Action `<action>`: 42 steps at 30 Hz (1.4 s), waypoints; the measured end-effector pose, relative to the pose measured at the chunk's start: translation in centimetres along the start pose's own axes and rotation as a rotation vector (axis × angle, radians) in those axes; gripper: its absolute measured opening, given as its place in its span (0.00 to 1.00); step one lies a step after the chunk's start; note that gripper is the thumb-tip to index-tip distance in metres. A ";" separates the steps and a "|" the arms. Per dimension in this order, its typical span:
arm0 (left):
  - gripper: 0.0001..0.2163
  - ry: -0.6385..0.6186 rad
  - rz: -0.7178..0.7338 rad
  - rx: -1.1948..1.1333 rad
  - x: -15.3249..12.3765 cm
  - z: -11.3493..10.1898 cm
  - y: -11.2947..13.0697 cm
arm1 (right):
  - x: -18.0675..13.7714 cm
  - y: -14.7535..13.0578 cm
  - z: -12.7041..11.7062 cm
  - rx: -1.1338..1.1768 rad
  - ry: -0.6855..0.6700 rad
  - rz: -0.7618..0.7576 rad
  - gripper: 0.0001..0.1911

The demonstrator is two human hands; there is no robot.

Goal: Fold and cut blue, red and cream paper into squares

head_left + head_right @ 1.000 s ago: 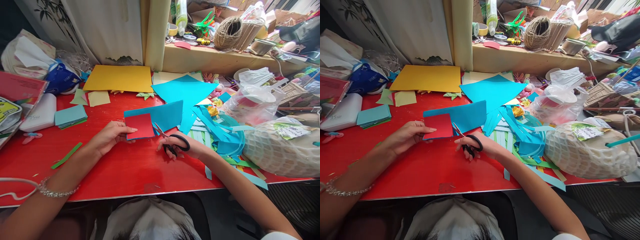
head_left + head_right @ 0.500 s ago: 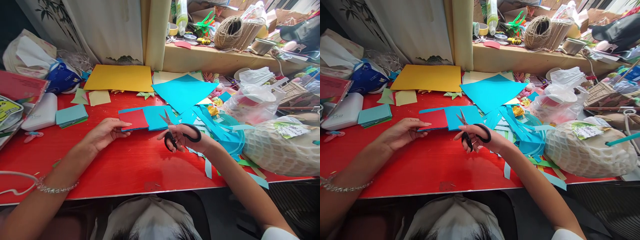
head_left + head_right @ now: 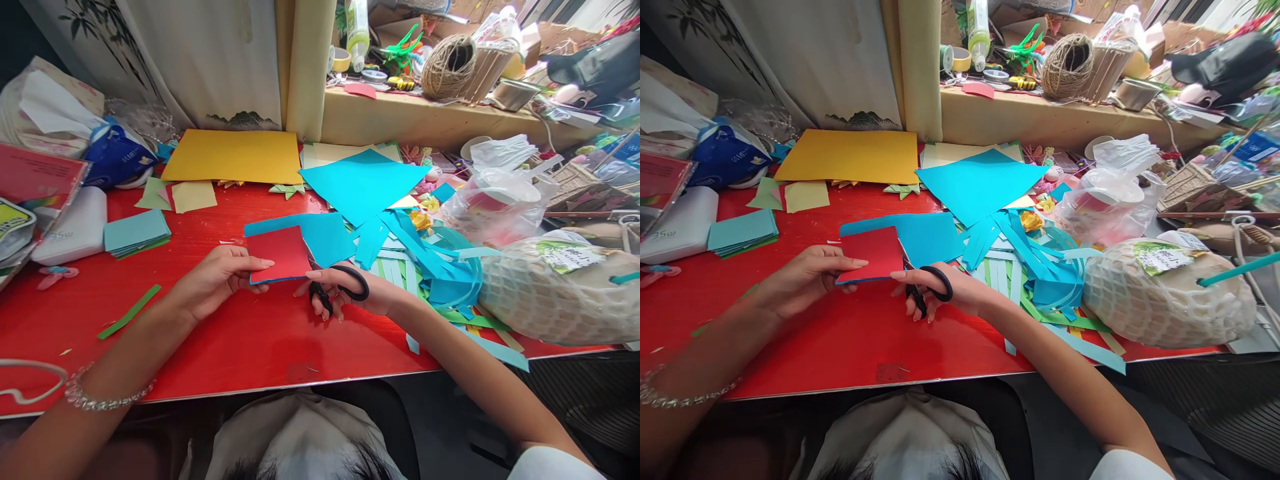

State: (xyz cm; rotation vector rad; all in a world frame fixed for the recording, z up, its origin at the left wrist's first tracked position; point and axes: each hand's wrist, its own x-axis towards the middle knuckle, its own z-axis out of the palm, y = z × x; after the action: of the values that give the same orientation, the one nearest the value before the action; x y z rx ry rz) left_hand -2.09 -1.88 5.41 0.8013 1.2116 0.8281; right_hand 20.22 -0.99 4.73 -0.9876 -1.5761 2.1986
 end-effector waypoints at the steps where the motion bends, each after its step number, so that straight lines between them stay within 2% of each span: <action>1: 0.10 -0.002 0.000 0.010 -0.2 0.2 0.0 | -0.1 -0.1 0.1 -0.019 0.008 -0.018 0.23; 11: 0.11 0.001 0.039 0.103 -1.1 0.8 0.0 | 0.1 0.2 0.6 -0.103 0.137 -0.042 0.31; 18: 0.11 0.019 0.081 0.076 -1.5 1.2 -0.2 | -0.6 -0.5 0.3 -0.265 0.211 0.038 0.27; 24: 0.09 0.042 0.098 0.057 -1.4 1.2 -0.4 | -1.4 -0.9 0.4 -0.365 0.274 -0.014 0.24; 28: 0.06 0.042 0.071 -0.003 -1.2 0.9 -0.2 | -1.5 -1.3 0.3 -0.308 0.198 0.005 0.21; 33: 0.08 0.124 0.070 -0.146 -0.7 0.0 0.2 | -2.7 -2.0 -1.6 -0.385 -0.069 0.014 0.20; 35: 0.08 0.144 0.071 -0.168 -0.7 -0.2 0.3 | -3.4 -2.4 -2.5 -0.380 -0.132 -0.053 0.22; 37: 0.08 0.144 0.071 -0.160 -0.6 -0.3 0.4 | -3.9 -2.7 -2.9 -0.288 -0.078 -0.181 0.25; 39: 0.07 0.128 0.066 -0.143 -0.4 -0.4 0.2 | -3.6 -2.9 -2.9 -0.186 0.046 -0.275 0.25; 42: 0.06 0.097 0.042 -0.116 0.2 -0.8 -0.1 | -1.8 -2.9 -2.1 -0.219 0.241 -0.317 0.23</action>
State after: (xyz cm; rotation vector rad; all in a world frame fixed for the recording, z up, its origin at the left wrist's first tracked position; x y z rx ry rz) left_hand -2.88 -1.71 5.06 0.7007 1.2235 0.9721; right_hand 22.45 0.60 7.70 -0.9430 -1.7444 1.6611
